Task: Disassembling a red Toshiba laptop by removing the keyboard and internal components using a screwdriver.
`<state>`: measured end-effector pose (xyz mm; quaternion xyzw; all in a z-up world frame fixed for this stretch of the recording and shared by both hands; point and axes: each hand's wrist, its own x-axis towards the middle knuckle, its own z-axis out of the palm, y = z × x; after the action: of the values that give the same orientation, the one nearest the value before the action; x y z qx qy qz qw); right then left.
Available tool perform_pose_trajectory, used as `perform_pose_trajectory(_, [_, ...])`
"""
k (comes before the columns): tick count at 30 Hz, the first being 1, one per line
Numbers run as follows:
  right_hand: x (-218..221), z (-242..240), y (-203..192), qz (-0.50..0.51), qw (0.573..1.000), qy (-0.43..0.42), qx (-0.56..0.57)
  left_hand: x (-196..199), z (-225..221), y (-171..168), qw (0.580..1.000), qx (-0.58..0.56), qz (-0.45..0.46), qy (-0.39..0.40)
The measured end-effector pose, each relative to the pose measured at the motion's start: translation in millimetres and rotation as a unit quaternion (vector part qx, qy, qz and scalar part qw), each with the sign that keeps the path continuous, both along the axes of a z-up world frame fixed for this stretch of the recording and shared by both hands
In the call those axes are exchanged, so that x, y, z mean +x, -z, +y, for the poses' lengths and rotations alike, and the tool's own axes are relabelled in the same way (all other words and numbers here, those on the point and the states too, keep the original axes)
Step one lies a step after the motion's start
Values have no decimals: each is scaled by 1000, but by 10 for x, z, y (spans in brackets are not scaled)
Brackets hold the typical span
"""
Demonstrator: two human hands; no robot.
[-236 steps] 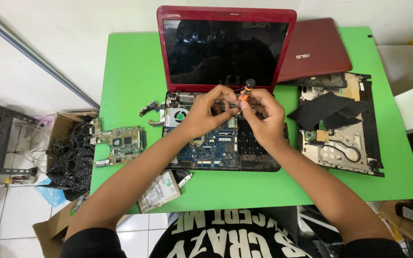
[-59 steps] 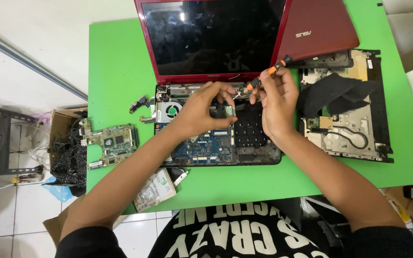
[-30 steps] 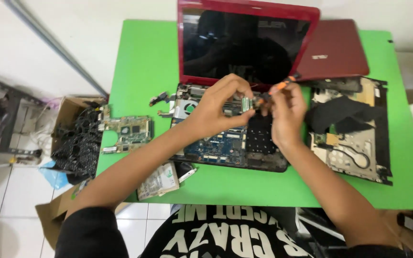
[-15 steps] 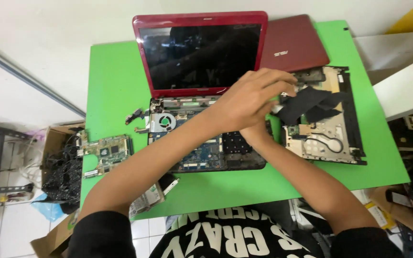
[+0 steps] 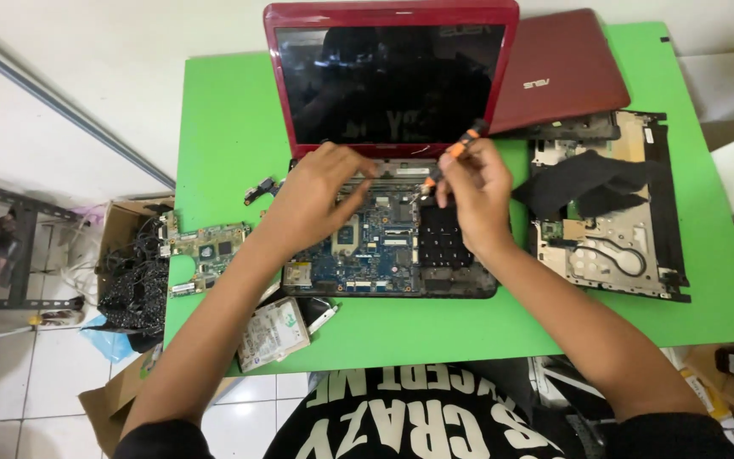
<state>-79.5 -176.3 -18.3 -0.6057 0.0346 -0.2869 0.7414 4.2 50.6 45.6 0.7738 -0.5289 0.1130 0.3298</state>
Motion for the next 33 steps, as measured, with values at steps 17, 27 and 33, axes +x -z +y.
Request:
perform_pose_trajectory(17, [-28,0,-145,58,996,61,-25,59,97,514,986,108,-87,-92])
perform_pose_trajectory(27, [-65,46,-191,22,992,46,-114,102,19,534,993,54,-84,-65])
perform_pose_trajectory(33, [-60,30,-155,3,995,44,-92,124,34,506,997,37,1,-63])
